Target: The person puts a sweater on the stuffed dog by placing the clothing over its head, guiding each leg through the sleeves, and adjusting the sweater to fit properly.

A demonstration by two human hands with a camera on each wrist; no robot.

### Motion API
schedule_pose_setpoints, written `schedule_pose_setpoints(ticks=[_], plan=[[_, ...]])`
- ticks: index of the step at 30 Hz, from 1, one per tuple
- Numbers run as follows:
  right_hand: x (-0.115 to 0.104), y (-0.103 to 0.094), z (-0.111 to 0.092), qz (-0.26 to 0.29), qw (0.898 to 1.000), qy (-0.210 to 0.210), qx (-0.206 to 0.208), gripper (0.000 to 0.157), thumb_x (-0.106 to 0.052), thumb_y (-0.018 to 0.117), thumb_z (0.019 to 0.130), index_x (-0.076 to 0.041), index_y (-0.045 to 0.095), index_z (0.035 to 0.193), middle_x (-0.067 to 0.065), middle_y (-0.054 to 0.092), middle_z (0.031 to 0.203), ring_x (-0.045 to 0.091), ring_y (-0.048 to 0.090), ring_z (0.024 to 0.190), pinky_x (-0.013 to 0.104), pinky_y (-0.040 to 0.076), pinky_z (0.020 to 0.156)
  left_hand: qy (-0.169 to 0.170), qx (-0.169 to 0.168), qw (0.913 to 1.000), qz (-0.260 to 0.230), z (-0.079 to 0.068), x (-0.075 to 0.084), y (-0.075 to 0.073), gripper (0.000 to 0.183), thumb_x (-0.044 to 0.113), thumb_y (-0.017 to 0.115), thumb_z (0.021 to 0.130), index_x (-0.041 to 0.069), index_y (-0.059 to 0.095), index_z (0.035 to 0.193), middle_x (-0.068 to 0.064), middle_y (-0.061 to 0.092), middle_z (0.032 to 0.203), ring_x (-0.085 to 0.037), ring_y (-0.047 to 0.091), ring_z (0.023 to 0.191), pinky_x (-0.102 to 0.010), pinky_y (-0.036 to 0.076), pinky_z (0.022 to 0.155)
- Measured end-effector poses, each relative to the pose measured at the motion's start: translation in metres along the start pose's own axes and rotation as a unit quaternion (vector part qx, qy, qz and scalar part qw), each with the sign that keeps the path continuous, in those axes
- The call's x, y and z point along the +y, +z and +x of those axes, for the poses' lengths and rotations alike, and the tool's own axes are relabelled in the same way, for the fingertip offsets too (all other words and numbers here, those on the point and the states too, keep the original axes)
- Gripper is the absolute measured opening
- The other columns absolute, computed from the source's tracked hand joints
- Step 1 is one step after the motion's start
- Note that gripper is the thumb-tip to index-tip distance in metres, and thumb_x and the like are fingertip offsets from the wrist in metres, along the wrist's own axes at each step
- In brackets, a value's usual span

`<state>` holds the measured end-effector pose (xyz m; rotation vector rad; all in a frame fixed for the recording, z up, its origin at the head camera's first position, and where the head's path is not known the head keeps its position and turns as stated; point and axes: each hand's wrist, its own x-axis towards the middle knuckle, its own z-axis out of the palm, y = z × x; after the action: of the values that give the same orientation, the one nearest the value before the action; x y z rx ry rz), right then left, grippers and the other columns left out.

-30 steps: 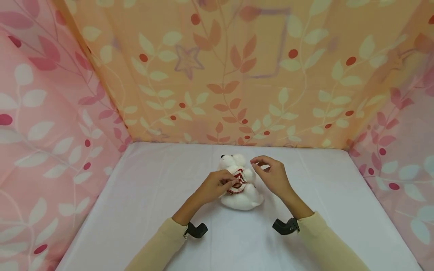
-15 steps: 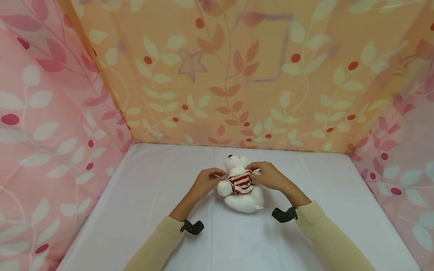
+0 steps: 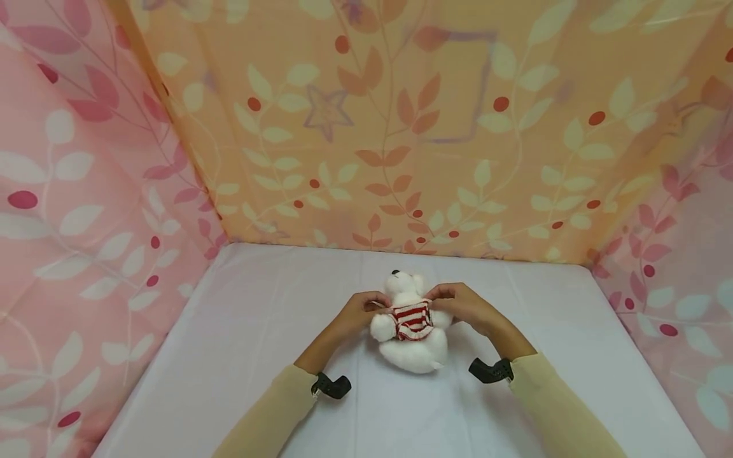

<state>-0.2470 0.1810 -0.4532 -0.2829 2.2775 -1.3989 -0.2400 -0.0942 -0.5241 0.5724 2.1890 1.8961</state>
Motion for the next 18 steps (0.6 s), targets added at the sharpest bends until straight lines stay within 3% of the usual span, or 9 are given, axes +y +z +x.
schedule_pose_setpoints(ticks=[2, 6, 9, 13, 16, 18], plan=[[0.002, -0.003, -0.001, -0.009, 1.000, -0.008, -0.003, 0.021, -0.019, 0.069, 0.095, -0.005, 0.070, 0.110, 0.008, 0.066, 0.110, 0.020, 0.061, 0.090, 0.035, 0.053, 0.069, 0.009, 0.015, 0.9995, 0.025, 0.001, 0.000, 0.004, 0.014, 0.008, 0.072, 0.094, -0.002, 0.070, 0.105, -0.012, 0.062, 0.113, -0.019, 0.063, 0.102, -0.033, 0.049, 0.091], [0.004, -0.007, -0.001, -0.039, 0.999, -0.037, 0.006, 0.014, -0.016, 0.072, 0.093, -0.006, 0.071, 0.103, 0.011, 0.067, 0.106, 0.026, 0.059, 0.098, 0.040, 0.049, 0.079, 0.023, 0.039, 0.9974, 0.055, 0.001, 0.002, 0.011, 0.012, 0.014, 0.070, 0.097, 0.003, 0.068, 0.101, -0.017, 0.044, 0.139, -0.032, 0.047, 0.128, -0.049, 0.045, 0.101], [0.007, -0.009, 0.001, -0.049, 0.997, -0.056, 0.021, 0.010, -0.015, 0.073, 0.092, -0.007, 0.070, 0.098, 0.017, 0.063, 0.127, 0.034, 0.056, 0.121, 0.051, 0.045, 0.097, 0.028, 0.044, 0.9969, 0.060, 0.001, 0.004, 0.016, 0.013, 0.018, 0.066, 0.100, 0.005, 0.066, 0.102, -0.017, 0.037, 0.154, -0.037, 0.035, 0.143, -0.056, 0.038, 0.108], [0.014, -0.008, 0.007, -0.021, 0.998, -0.059, 0.031, 0.011, -0.014, 0.073, 0.092, -0.005, 0.069, 0.096, 0.020, 0.043, 0.154, 0.037, 0.051, 0.134, 0.052, 0.043, 0.105, 0.034, 0.063, 0.9948, 0.073, 0.002, 0.004, 0.020, 0.013, 0.022, 0.062, 0.102, 0.010, 0.063, 0.106, -0.011, 0.052, 0.147, -0.031, 0.046, 0.137, -0.053, 0.038, 0.109], [0.022, -0.006, 0.013, 0.009, 0.997, -0.057, 0.047, 0.012, -0.012, 0.073, 0.093, -0.002, 0.068, 0.097, 0.021, 0.043, 0.155, 0.037, 0.058, 0.126, 0.046, 0.048, 0.101, 0.041, 0.086, 0.9919, 0.085, 0.005, 0.003, 0.022, 0.013, 0.025, 0.061, 0.102, 0.012, 0.061, 0.106, -0.008, 0.060, 0.137, -0.026, 0.055, 0.128, -0.048, 0.045, 0.103], [0.026, -0.005, 0.015, 0.015, 0.996, -0.058, 0.069, 0.012, -0.012, 0.073, 0.093, -0.001, 0.068, 0.097, 0.022, 0.047, 0.151, 0.037, 0.057, 0.126, 0.046, 0.045, 0.103, 0.052, 0.099, 0.9895, 0.091, 0.008, 0.001, 0.023, 0.013, 0.025, 0.060, 0.103, 0.012, 0.061, 0.106, -0.007, 0.063, 0.133, -0.025, 0.057, 0.125, -0.047, 0.047, 0.101]])
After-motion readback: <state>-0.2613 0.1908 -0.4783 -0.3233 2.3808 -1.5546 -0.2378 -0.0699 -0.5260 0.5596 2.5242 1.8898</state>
